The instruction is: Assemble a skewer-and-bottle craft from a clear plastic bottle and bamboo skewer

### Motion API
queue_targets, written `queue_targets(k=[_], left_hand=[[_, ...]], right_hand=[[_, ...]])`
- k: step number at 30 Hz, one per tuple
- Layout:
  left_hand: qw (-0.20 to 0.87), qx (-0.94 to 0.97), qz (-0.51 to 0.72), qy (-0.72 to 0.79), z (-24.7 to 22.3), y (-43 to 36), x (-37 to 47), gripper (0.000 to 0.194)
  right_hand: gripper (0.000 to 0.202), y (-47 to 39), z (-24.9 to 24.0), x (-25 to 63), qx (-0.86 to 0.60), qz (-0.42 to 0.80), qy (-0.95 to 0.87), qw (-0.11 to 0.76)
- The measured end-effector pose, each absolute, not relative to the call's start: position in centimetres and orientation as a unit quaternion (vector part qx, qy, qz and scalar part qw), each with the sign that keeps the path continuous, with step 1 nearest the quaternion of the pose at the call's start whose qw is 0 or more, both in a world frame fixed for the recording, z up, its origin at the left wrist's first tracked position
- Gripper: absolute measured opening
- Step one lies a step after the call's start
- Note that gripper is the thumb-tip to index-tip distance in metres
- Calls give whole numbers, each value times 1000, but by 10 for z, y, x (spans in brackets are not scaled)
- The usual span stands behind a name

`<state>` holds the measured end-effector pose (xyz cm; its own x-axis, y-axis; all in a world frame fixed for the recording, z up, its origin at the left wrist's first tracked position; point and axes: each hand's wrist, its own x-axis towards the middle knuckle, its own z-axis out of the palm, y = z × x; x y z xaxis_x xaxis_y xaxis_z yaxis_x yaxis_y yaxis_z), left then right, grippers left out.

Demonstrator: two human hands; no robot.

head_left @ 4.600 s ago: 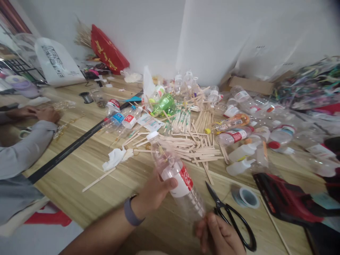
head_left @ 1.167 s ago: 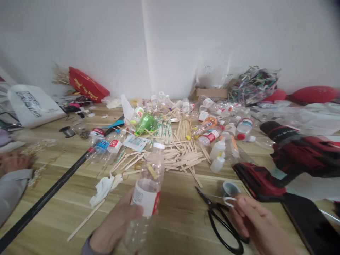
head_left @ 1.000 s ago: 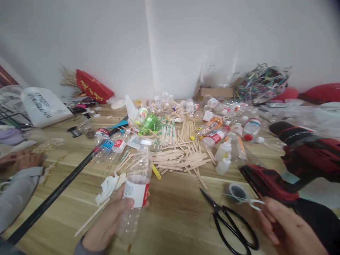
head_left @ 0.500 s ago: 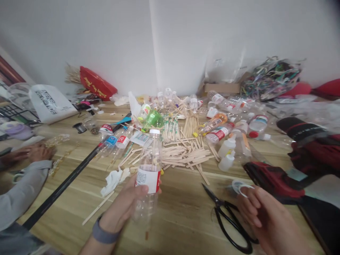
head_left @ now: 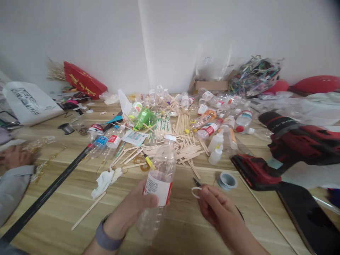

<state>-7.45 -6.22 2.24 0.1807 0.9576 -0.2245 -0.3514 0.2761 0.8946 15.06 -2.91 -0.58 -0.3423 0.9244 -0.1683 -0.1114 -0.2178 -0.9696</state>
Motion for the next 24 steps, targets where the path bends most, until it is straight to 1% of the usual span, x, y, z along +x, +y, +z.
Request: queue_targets(k=[4,8,13,15,19,22,24], left_hand=[[694,374,457,412,22,-62,-71,57],[703,382,442,406,21,-63,-71,52],[712,351,454,404,21,-68,-75,59],[709,329,474,405,21,-70,-79,57],[677,306,512,432,25,-74,-91,45],[646,309,525,460,27,-78,-102,49],[639,303,531,468,27,-81,-108,53]], right_hand=[[57,-28,5,138,-410,672,-498,364],[59,-27,9,137,-413,673,-497,361],[56,-25,-3,148,-424,669,-482,375],[55,-23,-8,154,-428,669,-468,387],[55,-19,-8,173,-449,656,-418,441],[53,-17,1,190,-478,628,-411,456],[57,-17,8,200,-514,593,-404,470]])
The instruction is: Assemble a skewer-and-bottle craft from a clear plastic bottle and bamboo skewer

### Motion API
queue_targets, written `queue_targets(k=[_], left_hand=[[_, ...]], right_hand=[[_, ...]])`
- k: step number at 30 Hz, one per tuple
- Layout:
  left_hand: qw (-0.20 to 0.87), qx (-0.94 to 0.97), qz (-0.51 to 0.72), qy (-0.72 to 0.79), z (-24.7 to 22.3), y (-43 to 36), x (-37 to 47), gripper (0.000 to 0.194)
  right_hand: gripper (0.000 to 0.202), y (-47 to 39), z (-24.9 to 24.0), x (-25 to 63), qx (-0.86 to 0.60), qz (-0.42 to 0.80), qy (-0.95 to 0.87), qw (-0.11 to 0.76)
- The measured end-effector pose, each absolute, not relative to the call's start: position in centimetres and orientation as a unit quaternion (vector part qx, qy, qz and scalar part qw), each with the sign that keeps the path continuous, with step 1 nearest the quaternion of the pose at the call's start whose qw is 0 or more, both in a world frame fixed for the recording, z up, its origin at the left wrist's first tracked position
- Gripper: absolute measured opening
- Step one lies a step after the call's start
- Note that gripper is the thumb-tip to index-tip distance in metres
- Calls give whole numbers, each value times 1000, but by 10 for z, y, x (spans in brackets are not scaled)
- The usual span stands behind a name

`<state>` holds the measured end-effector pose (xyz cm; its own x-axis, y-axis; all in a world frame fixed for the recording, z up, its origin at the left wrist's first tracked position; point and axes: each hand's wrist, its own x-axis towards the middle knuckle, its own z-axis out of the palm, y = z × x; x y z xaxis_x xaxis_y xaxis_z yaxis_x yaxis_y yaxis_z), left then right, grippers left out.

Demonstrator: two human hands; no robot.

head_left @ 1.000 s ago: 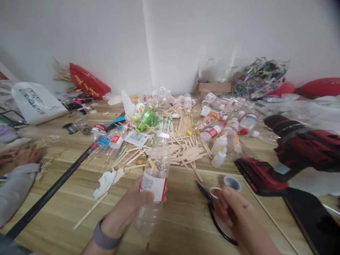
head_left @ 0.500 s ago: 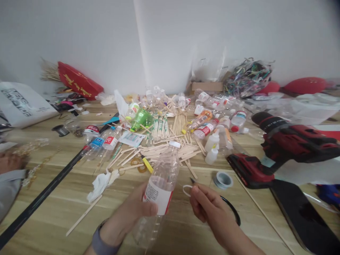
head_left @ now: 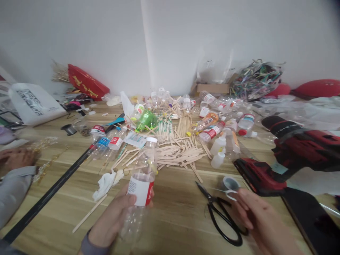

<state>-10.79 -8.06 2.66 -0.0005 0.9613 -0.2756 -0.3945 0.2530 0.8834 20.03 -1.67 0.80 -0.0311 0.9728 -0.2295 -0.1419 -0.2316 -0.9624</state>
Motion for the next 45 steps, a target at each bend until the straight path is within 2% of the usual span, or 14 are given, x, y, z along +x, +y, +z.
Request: queue_targets(k=[5,12,16,22,27,32,36,40,45], left_hand=[[624,291,539,485,24,-88,-118,50],[643,332,518,456,23,-85,-112,54],[678,352,480,431,24,-77,-99,55],[695,363,463,415,26,-69,-82,64],[682,366,466,429,27,-64,-70,70],[663,371,483,435,28,-57,-61,63],[674,374,478,420,22,-55,-60,62],[688,396,454,404,17,-52,-58,68],[707,404,413,407,18,-48,-54,65]], right_hand=[[60,-18,14,221,-568,549,-359,496],[54,-23,4,219,-531,574,-329,529],[57,-26,-4,196,-505,561,-429,497],[53,-29,3,160,-434,619,-481,444],[43,-36,10,129,-397,701,-384,451],[39,-28,7,117,-364,786,-247,434],[40,-13,13,122,-340,786,-164,490],[37,-12,14,123,-350,706,-283,547],[39,-19,2,120,-384,630,-490,465]])
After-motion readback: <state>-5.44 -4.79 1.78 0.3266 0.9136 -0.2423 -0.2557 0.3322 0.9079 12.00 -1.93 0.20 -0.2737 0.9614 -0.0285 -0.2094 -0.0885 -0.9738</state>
